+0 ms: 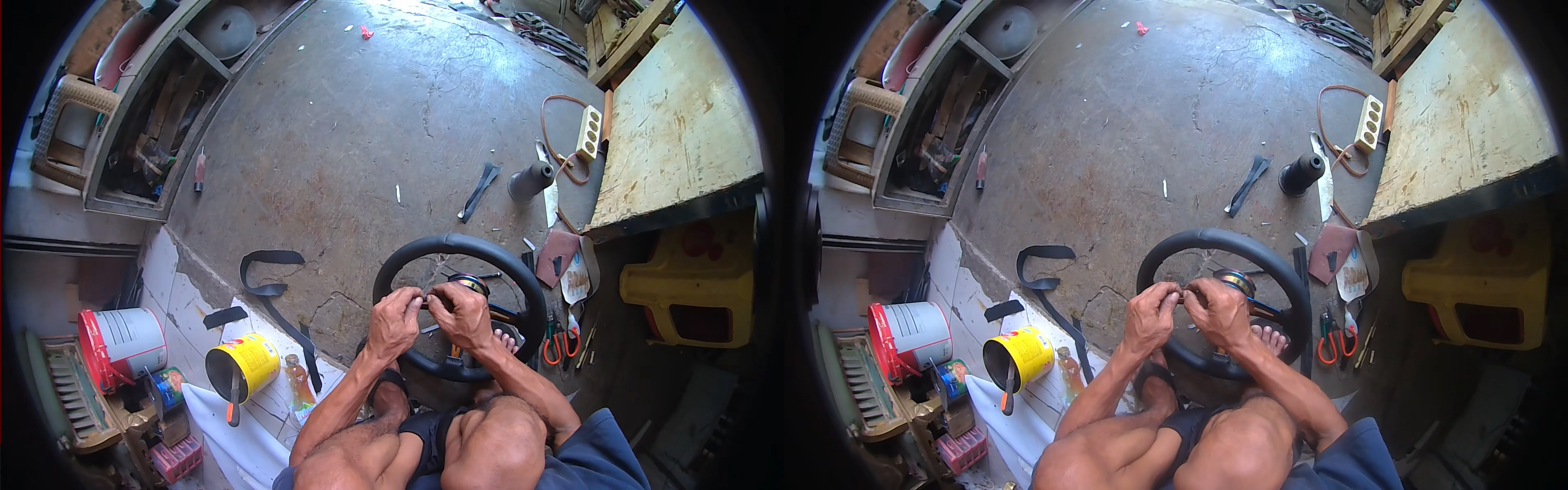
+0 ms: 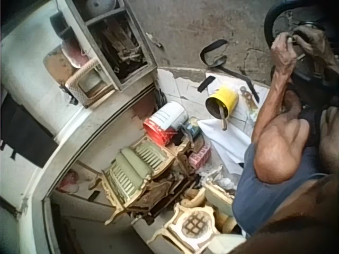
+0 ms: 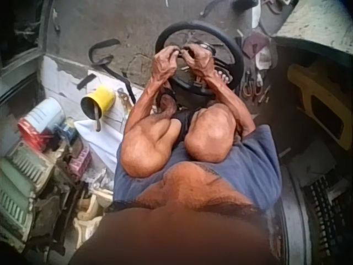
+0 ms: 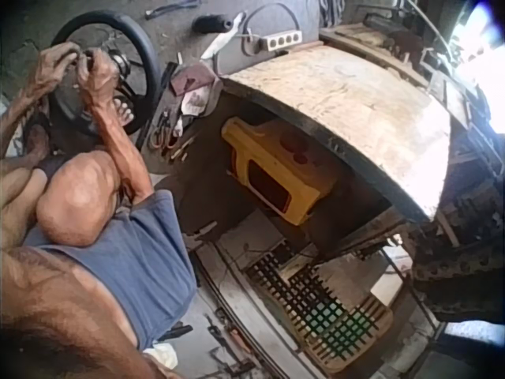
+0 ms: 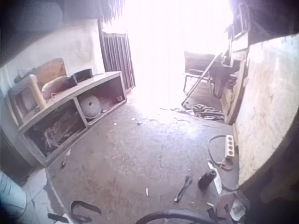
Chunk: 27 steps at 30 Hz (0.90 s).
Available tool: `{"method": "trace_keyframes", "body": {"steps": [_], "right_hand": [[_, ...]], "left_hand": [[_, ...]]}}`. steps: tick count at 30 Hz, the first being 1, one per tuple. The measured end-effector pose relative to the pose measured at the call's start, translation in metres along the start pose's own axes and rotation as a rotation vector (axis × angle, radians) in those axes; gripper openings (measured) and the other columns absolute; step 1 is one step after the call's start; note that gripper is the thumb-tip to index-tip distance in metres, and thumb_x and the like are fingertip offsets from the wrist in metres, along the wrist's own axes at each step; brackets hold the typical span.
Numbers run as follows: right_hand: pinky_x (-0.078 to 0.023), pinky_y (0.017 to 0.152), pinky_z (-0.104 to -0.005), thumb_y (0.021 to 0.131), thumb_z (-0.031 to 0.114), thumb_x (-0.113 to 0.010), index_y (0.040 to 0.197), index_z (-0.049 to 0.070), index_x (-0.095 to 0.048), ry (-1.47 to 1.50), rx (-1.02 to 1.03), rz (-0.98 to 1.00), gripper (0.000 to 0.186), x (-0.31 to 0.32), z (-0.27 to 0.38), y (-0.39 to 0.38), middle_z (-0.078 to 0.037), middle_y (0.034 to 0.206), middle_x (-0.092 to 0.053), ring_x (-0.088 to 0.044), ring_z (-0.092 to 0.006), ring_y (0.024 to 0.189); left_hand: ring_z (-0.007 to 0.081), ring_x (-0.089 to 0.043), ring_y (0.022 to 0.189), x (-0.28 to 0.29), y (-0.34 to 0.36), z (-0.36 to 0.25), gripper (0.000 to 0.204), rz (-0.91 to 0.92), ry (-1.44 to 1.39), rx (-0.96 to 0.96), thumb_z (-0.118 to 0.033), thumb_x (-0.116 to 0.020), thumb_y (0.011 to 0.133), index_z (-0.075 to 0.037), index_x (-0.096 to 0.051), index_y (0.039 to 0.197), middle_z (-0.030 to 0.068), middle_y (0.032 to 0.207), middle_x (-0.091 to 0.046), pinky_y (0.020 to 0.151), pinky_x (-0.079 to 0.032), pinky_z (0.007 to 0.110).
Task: The person prepares a needle and thread and begins stitching a leather or synthetic cover onto the rim of a steering wheel while sitting on the floor.
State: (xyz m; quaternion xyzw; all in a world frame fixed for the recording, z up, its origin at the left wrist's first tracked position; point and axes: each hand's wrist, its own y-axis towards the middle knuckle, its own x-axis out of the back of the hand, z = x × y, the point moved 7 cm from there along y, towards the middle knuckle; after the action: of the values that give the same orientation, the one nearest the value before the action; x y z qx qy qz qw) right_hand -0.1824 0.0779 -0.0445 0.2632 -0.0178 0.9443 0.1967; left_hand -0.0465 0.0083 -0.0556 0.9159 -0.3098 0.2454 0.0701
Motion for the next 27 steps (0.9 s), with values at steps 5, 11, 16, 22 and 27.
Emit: {"method": "trace_keyframes", "body": {"steps": [5,11,16,22,27], "right_hand": [[-0.054,0.066,-0.0407,0.087,0.012,-0.074,0.094,0.0,-0.072,0.011,-0.024,0.01,0.014,0.0,0.0,0.0,-0.017,0.082,-0.071,-0.07,-0.0323,0.073],[-0.054,0.066,-0.0391,0.086,0.013,-0.074,0.095,0.001,-0.072,0.037,-0.084,0.023,0.015,-0.003,-0.002,-0.002,-0.016,0.081,-0.071,-0.07,-0.0297,0.072],[-0.055,0.066,-0.038,0.085,0.012,-0.075,0.097,0.0,-0.071,0.098,-0.321,0.098,0.017,-0.007,-0.016,-0.006,-0.015,0.081,-0.069,-0.069,-0.0277,0.07],[-0.052,0.062,-0.0372,0.085,0.006,-0.075,0.098,0.001,-0.069,0.017,0.078,-0.062,0.015,0.005,0.011,-0.004,-0.012,0.08,-0.065,-0.064,-0.0255,0.066],[-0.053,0.063,-0.0373,0.085,0.005,-0.075,0.098,0.001,-0.071,-0.007,0.068,-0.036,0.014,0.005,0.017,-0.006,-0.013,0.078,-0.066,-0.065,-0.0275,0.067]], "left_hand": [[0.0304,-0.072,0.085,-0.003,-0.002,0.011,0.014,0.063,-0.123,0.236,-0.011,-0.06,0.099,-0.001,-0.067,0.105,0.0161,0.093,-0.072,0.077,-0.055,0.039],[0.0207,-0.072,0.081,-0.001,-0.004,0.012,0.019,0.045,-0.178,0.339,-0.017,-0.06,0.102,-0.001,-0.068,0.107,0.0137,0.089,-0.074,0.074,-0.056,0.035],[0.0155,-0.067,0.073,-0.002,-0.005,0.014,0.019,0.04,-0.196,0.338,-0.019,-0.062,0.101,-0.002,-0.068,0.107,0.0098,0.082,-0.071,0.068,-0.054,0.033],[0.0113,-0.055,0.064,-0.003,-0.008,0.023,0.019,-0.009,-0.225,0.385,-0.02,-0.063,0.101,-0.002,-0.068,0.106,0.0047,0.071,-0.061,0.062,-0.048,0.032],[0.0139,-0.061,0.065,-0.003,-0.008,0.022,0.02,-0.035,-0.203,0.368,-0.021,-0.064,0.1,-0.002,-0.068,0.106,0.0073,0.072,-0.065,0.063,-0.05,0.033]]}}
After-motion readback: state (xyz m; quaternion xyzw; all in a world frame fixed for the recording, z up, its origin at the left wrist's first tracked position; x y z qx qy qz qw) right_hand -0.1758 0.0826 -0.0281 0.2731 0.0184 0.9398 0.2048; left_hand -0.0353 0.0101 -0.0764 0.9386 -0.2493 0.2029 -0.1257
